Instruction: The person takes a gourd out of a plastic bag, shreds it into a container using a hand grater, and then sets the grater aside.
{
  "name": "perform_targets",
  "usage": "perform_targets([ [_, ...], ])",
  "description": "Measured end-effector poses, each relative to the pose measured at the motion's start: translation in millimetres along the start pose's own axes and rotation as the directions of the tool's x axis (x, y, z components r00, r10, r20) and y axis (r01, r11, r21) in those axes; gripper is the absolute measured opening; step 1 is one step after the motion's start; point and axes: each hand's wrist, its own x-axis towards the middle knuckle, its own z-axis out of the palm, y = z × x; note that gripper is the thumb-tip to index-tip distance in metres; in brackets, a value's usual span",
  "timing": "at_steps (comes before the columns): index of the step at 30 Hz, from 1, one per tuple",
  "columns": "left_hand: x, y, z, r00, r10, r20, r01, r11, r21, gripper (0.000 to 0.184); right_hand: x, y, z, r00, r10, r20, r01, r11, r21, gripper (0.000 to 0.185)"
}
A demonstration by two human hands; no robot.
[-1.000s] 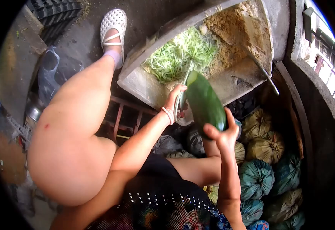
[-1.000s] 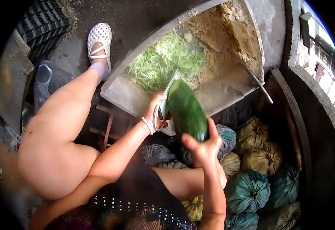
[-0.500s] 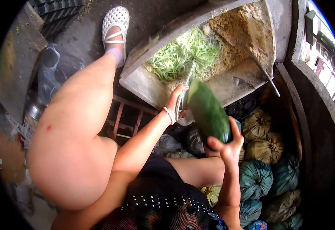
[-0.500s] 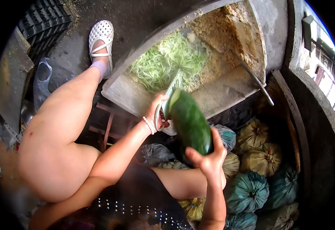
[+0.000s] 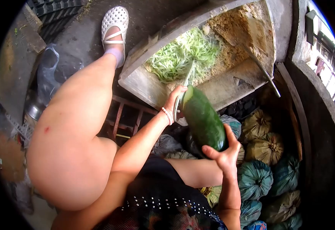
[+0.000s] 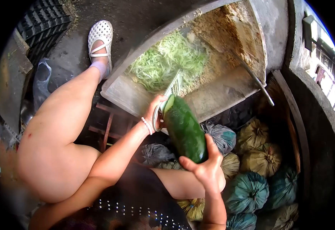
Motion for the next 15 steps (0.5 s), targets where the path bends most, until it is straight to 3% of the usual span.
perform_targets([
  [3,5,-5,-10,0.997,-0.012,-0.08,0.017,0.997,0.07,0.052,27,-6,17,0.998,-0.015,-0.062,0.011,0.998,-0.065,0.09],
  [4,9,-4,-21,0.993,-0.017,-0.113,0.033,0.989,0.147,0.054,52,-23,20,0.994,0.109,-0.027,-0.107,0.992,0.069,0.085],
  [5,11,-5,-27,0.989,-0.016,-0.147,0.048,0.975,0.217,0.056,79,5,24,0.992,0.047,-0.116,-0.047,0.999,0.002,0.073],
  [9,13,0,-26,0.987,0.011,-0.163,0.018,0.984,0.177,0.061,102,24,22,0.991,0.128,-0.029,-0.099,0.875,0.475,0.059],
  [10,15,-2,-29,0.987,-0.019,-0.161,0.041,0.99,0.132,0.058,95,33,17,0.989,0.144,-0.029,-0.114,0.876,0.469,0.059],
  [12,14,-3,-26,0.983,-0.051,-0.178,0.07,0.992,0.104,0.056,99,61,13,0.974,0.203,0.098,-0.214,0.702,0.679,0.056],
  [13,16,0,-24,0.984,-0.044,-0.172,0.064,0.992,0.11,0.056,107,99,12,0.923,0.302,0.238,-0.374,0.567,0.734,0.058],
  [14,15,0,-24,0.985,-0.05,-0.166,0.068,0.992,0.107,0.057,107,93,11,0.924,0.299,0.239,-0.374,0.569,0.732,0.058],
  [15,13,-1,-25,0.985,-0.057,-0.164,0.075,0.992,0.102,0.057,105,82,9,0.895,0.332,0.298,-0.422,0.412,0.808,0.057],
])
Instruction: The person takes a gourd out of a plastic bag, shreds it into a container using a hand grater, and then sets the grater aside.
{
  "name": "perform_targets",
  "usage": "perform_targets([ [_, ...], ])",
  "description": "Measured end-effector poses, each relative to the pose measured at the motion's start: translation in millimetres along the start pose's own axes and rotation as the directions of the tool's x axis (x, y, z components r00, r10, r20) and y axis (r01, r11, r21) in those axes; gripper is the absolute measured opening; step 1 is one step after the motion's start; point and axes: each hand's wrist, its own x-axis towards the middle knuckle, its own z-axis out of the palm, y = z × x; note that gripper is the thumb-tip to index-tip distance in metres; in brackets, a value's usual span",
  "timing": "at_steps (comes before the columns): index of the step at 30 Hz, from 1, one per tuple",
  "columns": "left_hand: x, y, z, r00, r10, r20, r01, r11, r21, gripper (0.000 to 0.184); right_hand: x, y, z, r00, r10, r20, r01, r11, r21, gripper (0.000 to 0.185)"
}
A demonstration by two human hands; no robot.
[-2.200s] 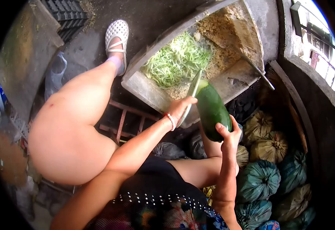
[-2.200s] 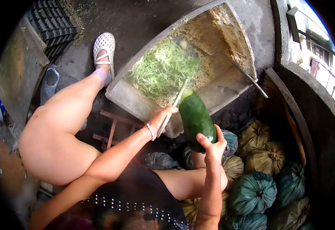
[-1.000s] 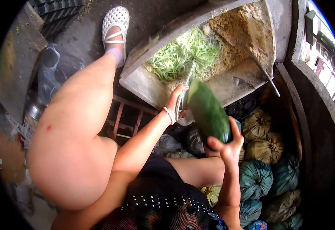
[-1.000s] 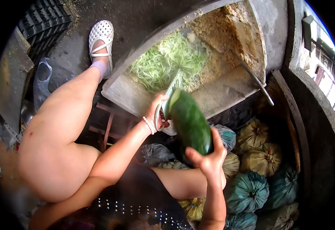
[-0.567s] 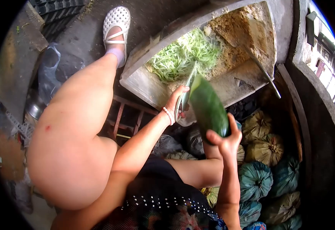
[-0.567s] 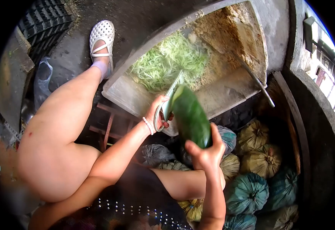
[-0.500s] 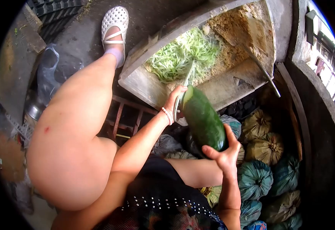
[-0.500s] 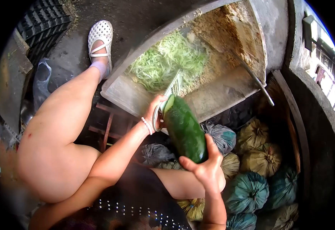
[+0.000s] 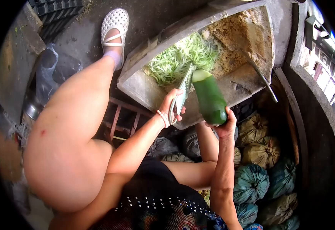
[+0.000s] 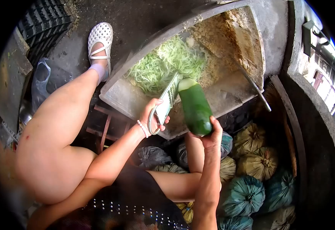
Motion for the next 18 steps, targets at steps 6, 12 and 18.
perform_targets([
  [6,0,-5,1,0.999,0.021,-0.035,-0.021,1.0,-0.001,0.059,7,15,10,0.903,-0.317,-0.289,0.226,0.924,-0.307,0.055],
  [12,3,-4,1,1.0,0.01,0.01,-0.01,1.0,0.006,0.059,3,22,7,0.663,-0.748,0.018,0.353,0.292,-0.889,0.109],
  [18,3,-4,2,1.0,0.002,-0.008,-0.001,1.0,0.015,0.064,-6,-14,36,0.746,-0.652,0.137,0.325,0.177,-0.929,0.089],
])
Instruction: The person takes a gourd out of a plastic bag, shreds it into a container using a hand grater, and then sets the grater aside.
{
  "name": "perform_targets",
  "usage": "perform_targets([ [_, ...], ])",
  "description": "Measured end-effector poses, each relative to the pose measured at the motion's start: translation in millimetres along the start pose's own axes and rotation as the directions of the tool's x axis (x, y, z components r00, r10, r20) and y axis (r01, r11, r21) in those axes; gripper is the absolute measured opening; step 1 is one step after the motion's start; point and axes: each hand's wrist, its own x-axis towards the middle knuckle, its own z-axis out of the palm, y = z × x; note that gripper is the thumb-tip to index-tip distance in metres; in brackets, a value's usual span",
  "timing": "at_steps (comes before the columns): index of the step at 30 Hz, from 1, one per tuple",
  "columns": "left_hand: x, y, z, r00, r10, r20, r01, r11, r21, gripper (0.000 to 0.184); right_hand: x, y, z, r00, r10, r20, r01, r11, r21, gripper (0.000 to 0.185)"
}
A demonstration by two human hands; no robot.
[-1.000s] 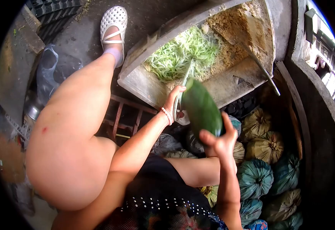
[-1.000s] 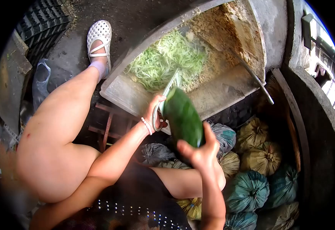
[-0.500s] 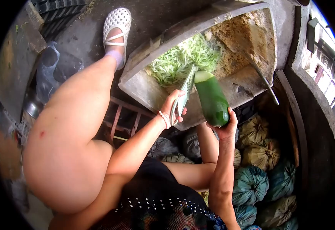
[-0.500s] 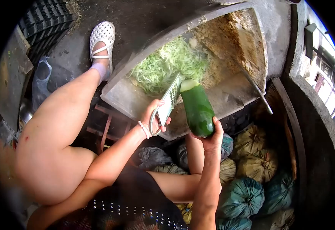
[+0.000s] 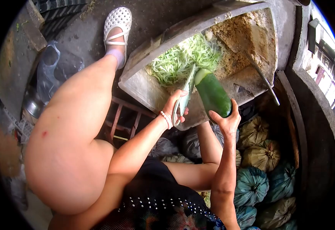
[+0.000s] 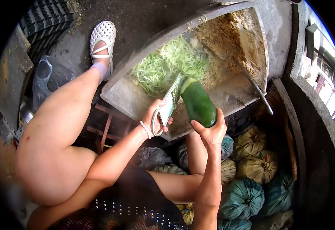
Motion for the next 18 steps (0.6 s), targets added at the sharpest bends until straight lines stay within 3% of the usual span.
perform_targets([
  [5,0,1,0,1.0,0.022,0.011,-0.022,1.0,-0.001,0.064,-1,12,1,0.998,0.063,0.006,-0.063,0.99,0.123,0.079],
  [7,1,2,0,1.0,0.027,0.009,-0.027,1.0,0.007,0.063,-10,8,8,0.957,0.28,0.072,-0.277,0.816,0.507,0.072],
  [8,1,0,0,1.0,0.015,-0.003,-0.015,1.0,0.001,0.062,-19,2,4,0.959,0.278,0.064,-0.272,0.821,0.502,0.067],
  [11,8,0,-1,0.999,0.033,0.001,-0.033,0.999,0.022,0.058,-65,-4,-18,0.971,0.24,0.007,-0.229,0.915,0.331,0.084],
  [13,6,1,-3,0.993,0.035,0.113,-0.044,0.997,0.07,0.056,-102,-47,-49,0.92,0.369,0.131,-0.391,0.853,0.345,0.098],
  [14,7,-2,0,0.992,0.033,0.118,-0.041,0.997,0.069,0.056,-123,-37,-56,0.938,0.326,0.115,-0.346,0.897,0.275,0.101],
  [17,8,-15,17,0.985,0.113,0.132,-0.084,0.974,-0.208,0.045,-142,-33,-55,0.955,0.28,0.102,-0.291,0.948,0.126,0.103],
  [18,5,-15,11,0.994,0.081,0.074,-0.074,0.992,-0.098,0.052,-124,-40,-40,0.962,0.269,0.052,-0.274,0.942,0.193,0.097],
])
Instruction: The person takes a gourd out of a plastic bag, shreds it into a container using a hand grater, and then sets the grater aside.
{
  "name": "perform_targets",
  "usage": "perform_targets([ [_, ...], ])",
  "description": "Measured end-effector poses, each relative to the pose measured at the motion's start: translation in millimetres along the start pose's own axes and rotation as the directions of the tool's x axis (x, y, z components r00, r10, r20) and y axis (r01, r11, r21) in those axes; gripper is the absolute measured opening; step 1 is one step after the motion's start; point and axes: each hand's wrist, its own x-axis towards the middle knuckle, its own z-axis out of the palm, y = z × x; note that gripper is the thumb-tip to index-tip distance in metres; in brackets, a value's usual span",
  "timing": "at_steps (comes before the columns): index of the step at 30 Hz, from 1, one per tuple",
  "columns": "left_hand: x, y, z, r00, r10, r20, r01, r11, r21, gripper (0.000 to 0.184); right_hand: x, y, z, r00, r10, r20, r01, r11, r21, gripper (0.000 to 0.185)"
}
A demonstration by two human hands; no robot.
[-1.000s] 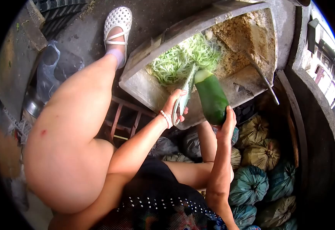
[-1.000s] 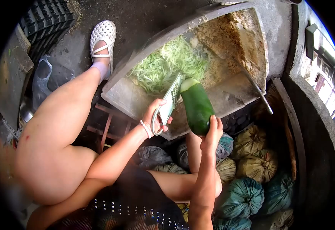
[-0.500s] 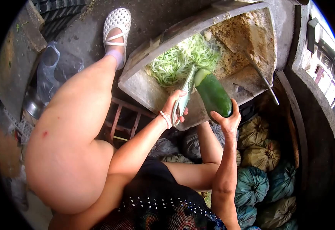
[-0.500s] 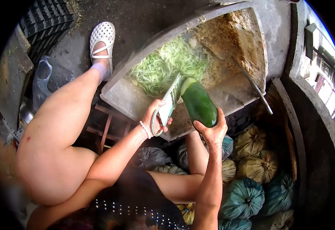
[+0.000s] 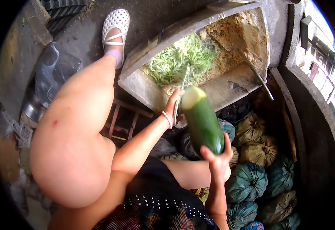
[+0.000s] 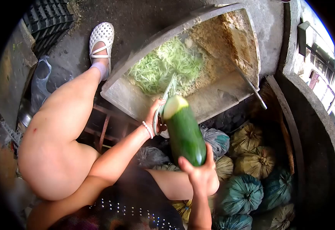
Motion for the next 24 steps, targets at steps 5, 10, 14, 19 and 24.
perform_targets([
  [5,-2,4,-3,0.985,-0.019,-0.17,0.046,0.986,0.159,0.063,93,-9,54,0.99,-0.095,-0.107,0.104,0.991,0.088,0.067],
  [10,-6,7,9,0.984,0.009,-0.176,0.018,0.988,0.15,0.061,19,-11,3,0.998,-0.038,0.04,0.034,0.995,0.09,0.09],
  [14,-1,6,2,0.999,-0.002,-0.032,0.003,0.998,0.055,0.053,17,-4,5,0.996,-0.07,0.053,0.066,0.996,0.063,0.093],
  [19,2,6,-11,0.993,-0.047,-0.111,0.059,0.992,0.108,0.058,98,8,41,0.999,-0.034,0.014,0.029,0.963,0.268,0.08],
  [24,-5,11,-2,0.997,-0.05,-0.055,0.058,0.986,0.159,0.048,17,3,2,0.997,-0.064,0.04,0.063,0.998,0.029,0.098],
])
